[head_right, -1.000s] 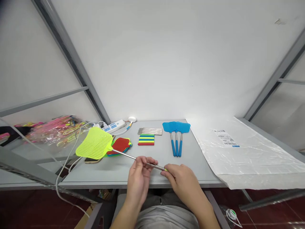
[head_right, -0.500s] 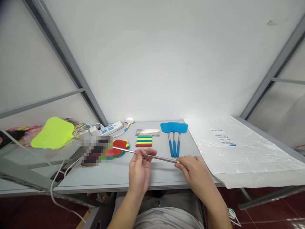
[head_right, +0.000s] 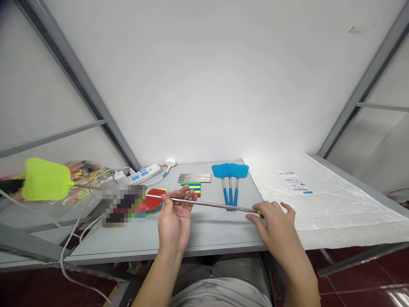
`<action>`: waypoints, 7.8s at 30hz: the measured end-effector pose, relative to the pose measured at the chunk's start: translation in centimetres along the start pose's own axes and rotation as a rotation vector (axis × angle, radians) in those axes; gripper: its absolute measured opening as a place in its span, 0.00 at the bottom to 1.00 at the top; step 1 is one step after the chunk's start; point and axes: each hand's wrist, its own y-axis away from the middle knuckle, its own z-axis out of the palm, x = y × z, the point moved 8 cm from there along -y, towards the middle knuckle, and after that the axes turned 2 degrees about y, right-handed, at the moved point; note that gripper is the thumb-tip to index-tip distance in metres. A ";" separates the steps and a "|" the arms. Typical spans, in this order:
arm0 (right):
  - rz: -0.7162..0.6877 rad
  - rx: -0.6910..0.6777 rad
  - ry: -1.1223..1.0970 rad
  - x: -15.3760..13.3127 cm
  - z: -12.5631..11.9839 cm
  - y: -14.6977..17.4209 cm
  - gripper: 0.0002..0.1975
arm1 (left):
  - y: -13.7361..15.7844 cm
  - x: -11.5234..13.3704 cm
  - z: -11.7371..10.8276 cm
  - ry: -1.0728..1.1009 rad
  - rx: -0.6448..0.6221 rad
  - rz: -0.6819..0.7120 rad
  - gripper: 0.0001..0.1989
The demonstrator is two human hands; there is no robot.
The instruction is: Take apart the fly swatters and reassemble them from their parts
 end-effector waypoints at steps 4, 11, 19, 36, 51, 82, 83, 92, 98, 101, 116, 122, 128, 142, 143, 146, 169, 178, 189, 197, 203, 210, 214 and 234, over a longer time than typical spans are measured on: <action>-0.120 0.001 -0.072 -3.4 1.4 -0.7 0.13 | 1.2 -1.1 0.4 -0.003 -0.025 -0.049 0.16; -0.121 0.049 -0.031 -0.4 1.3 -0.8 0.16 | -0.3 2.9 0.0 -0.027 0.037 0.122 0.17; -0.081 0.230 0.116 2.1 -0.3 0.2 0.12 | -2.2 6.2 -1.5 0.010 0.034 0.153 0.16; -0.006 0.036 0.276 3.3 1.9 1.0 0.09 | -2.1 3.4 -1.8 -0.060 0.070 0.132 0.16; 0.014 0.009 0.095 1.7 3.2 0.5 0.07 | 0.7 -1.3 0.8 -0.231 -0.240 -0.136 0.23; -0.082 0.034 0.199 -10.7 2.4 2.1 0.19 | 0.0 -1.1 -3.1 0.111 0.143 0.004 0.17; -0.063 0.027 0.216 -10.9 2.3 2.2 0.19 | 0.1 -1.6 -2.9 0.111 0.138 -0.017 0.17; 0.118 -0.200 0.015 -11.3 4.7 1.5 0.17 | 2.9 -4.2 0.6 0.062 0.014 -0.150 0.19; 0.212 -0.379 -0.385 -10.1 5.9 0.5 0.19 | 2.3 -4.3 1.1 -0.066 -0.093 -0.185 0.21; 0.215 -0.448 -0.746 -9.9 7.0 -0.2 0.19 | 1.6 -4.5 1.0 -0.177 -0.168 -0.221 0.23; 0.586 -0.467 -1.494 -9.8 10.6 0.3 0.16 | -1.8 -8.0 3.1 -0.353 -0.354 -0.434 0.23; 0.317 -0.044 -0.362 -7.0 6.7 -3.7 0.17 | -6.3 -10.3 5.2 -0.360 -0.337 -0.432 0.23; 0.306 -0.053 -0.200 -5.0 6.3 -4.8 0.13 | -11.1 -12.7 6.4 -0.280 -0.296 -0.508 0.25; 0.278 0.083 -0.048 -3.8 8.9 -6.2 0.14 | -12.7 -17.0 6.0 -0.242 -0.240 -0.709 0.22; 0.282 0.080 -0.050 -3.6 8.9 -6.2 0.14 | -12.6 -16.9 6.1 -0.236 -0.235 -0.735 0.21; 0.348 0.031 -0.108 -2.5 9.2 -6.2 0.12 | -11.4 -16.3 6.0 -0.194 -0.262 -0.866 0.22; 0.337 -0.139 0.196 -1.4 10.0 -6.9 0.07 | -5.8 -10.5 3.5 -1.312 -1.148 -0.006 0.12; 0.309 -0.170 0.138 -2.0 10.5 -6.9 0.08 | -6.1 -10.9 3.5 -1.349 -1.130 -0.016 0.14; 0.331 -0.189 0.130 -1.7 11.2 -7.0 0.11 | -6.3 -11.1 3.0 -1.360 -1.101 -0.049 0.19; 0.354 -0.193 0.088 -1.5 10.8 -7.4 0.09 | -6.4 -11.1 2.9 -1.361 -1.096 -0.040 0.19; 0.359 -0.130 0.043 -1.5 10.3 -7.3 0.11 | -6.4 -11.2 2.8 -1.350 -1.094 -0.029 0.20; 0.308 -0.004 -0.012 -2.3 9.0 -7.2 0.12 | -6.2 -10.5 3.2 -1.325 -1.099 0.051 0.16; 0.352 -0.011 -0.056 -2.1 8.2 -7.5 0.14 | -6.2 -9.4 4.2 -1.409 -1.168 0.176 0.10; -0.150 -0.669 -0.068 -10.3 16.7 -23.1 0.13 | -4.2 -2.4 -6.7 -1.929 -0.562 0.128 0.02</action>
